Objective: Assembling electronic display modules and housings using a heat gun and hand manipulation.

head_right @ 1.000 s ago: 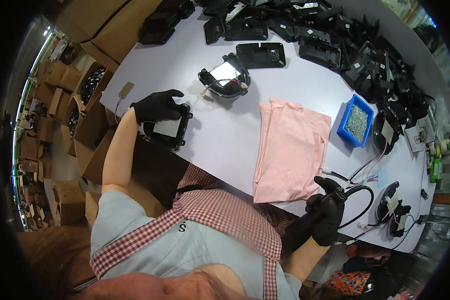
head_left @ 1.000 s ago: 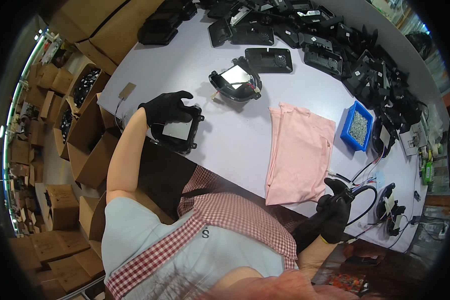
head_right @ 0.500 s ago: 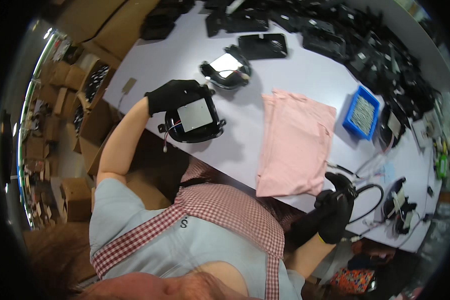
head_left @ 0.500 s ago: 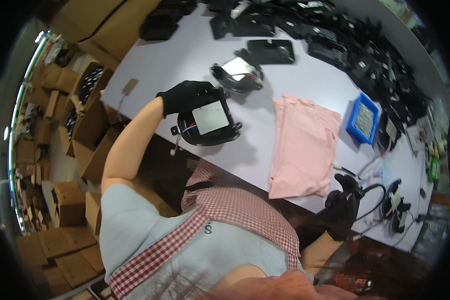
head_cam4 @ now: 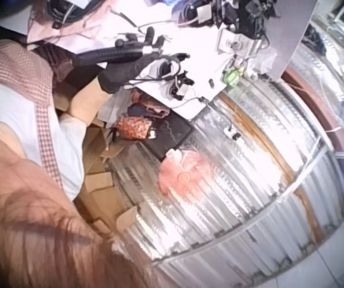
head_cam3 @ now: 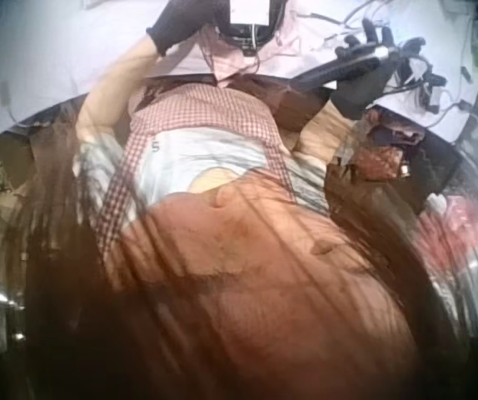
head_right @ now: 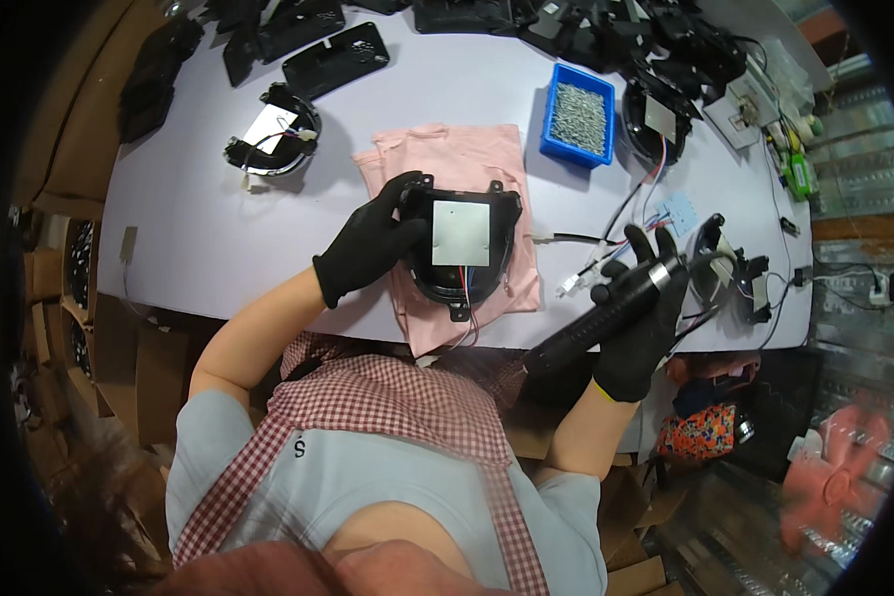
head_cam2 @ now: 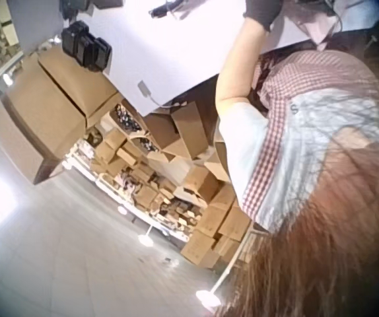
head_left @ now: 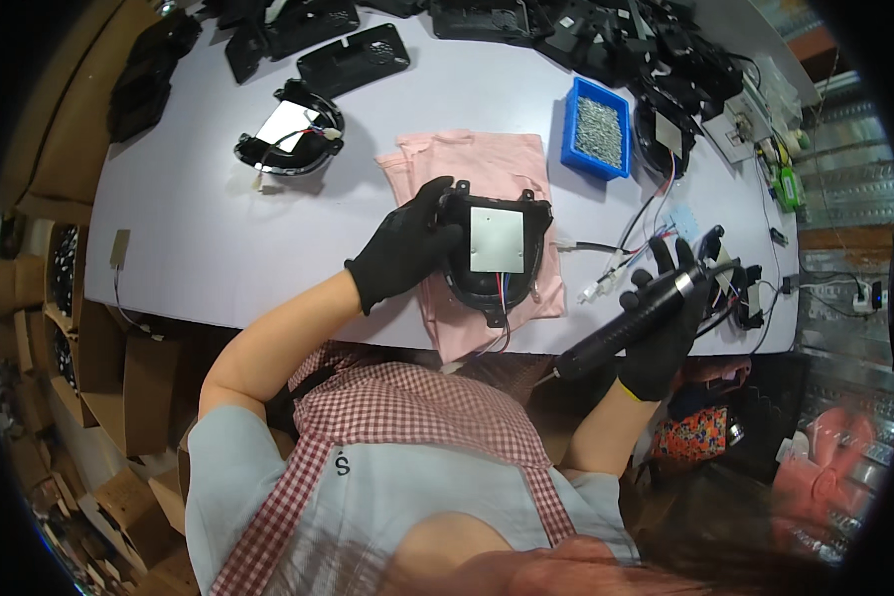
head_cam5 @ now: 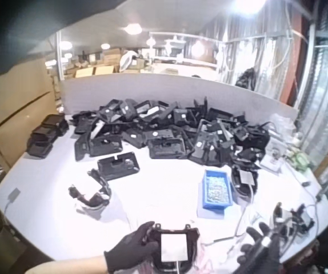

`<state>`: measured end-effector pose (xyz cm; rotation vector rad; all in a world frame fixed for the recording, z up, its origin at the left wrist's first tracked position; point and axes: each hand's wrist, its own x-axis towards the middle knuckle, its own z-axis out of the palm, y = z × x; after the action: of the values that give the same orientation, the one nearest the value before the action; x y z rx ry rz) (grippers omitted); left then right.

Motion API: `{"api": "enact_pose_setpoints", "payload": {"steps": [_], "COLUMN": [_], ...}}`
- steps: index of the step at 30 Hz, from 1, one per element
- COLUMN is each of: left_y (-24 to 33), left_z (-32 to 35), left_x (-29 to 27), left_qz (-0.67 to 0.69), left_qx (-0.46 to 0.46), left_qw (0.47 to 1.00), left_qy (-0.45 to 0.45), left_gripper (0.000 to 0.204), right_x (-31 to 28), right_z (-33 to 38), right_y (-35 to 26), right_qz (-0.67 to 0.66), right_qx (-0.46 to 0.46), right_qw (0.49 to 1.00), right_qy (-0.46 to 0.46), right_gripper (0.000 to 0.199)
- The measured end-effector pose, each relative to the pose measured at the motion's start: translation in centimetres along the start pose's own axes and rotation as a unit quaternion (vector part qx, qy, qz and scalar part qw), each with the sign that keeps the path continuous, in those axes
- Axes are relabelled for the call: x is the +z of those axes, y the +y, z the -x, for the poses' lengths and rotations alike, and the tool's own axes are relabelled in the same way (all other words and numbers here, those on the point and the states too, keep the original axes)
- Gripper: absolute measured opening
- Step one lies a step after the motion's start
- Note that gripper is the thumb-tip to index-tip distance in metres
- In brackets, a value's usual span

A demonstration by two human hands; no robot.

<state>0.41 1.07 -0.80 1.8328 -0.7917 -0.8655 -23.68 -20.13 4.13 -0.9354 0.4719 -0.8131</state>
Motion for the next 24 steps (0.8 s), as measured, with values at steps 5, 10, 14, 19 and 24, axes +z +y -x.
{"api": "enact_pose_setpoints", "payload": {"steps": [5,10,14,19,24], "left_y": [-1.1,-1.7,-1.2,-1.5,-0.6], "left_z": [0.8,0.6,0.0,0.0,0.5], "left_x": [1.0,0.7,-0.3,-0.4,-1.3], "left_qz": [-0.032,-0.019,-0.019,-0.007,-0.143], "left_qx": [0.084,0.095,0.068,0.060,0.197], "left_qw": [0.992,0.992,0.995,0.996,0.959], "left_qy": [0.084,0.076,0.064,0.061,0.144], "left_gripper": [0.067,0.066,0.066,0.066,0.067], "right_x": [0.5,1.8,2.3,5.2,7.8], "right_z": [-1.6,-1.8,-1.6,-2.1,-2.9], "right_y": [-0.2,-0.3,-0.1,-0.9,-1.2], "right_qz": [-0.023,-0.065,-0.055,-0.007,-0.010], "right_qx": [-0.043,-0.109,-0.140,-0.152,-0.197], "right_qw": [0.998,0.991,0.985,0.988,0.980], "right_qy": [-0.036,-0.047,-0.084,-0.015,-0.026], "right_gripper": [0.059,0.057,0.059,0.059,0.066]}}
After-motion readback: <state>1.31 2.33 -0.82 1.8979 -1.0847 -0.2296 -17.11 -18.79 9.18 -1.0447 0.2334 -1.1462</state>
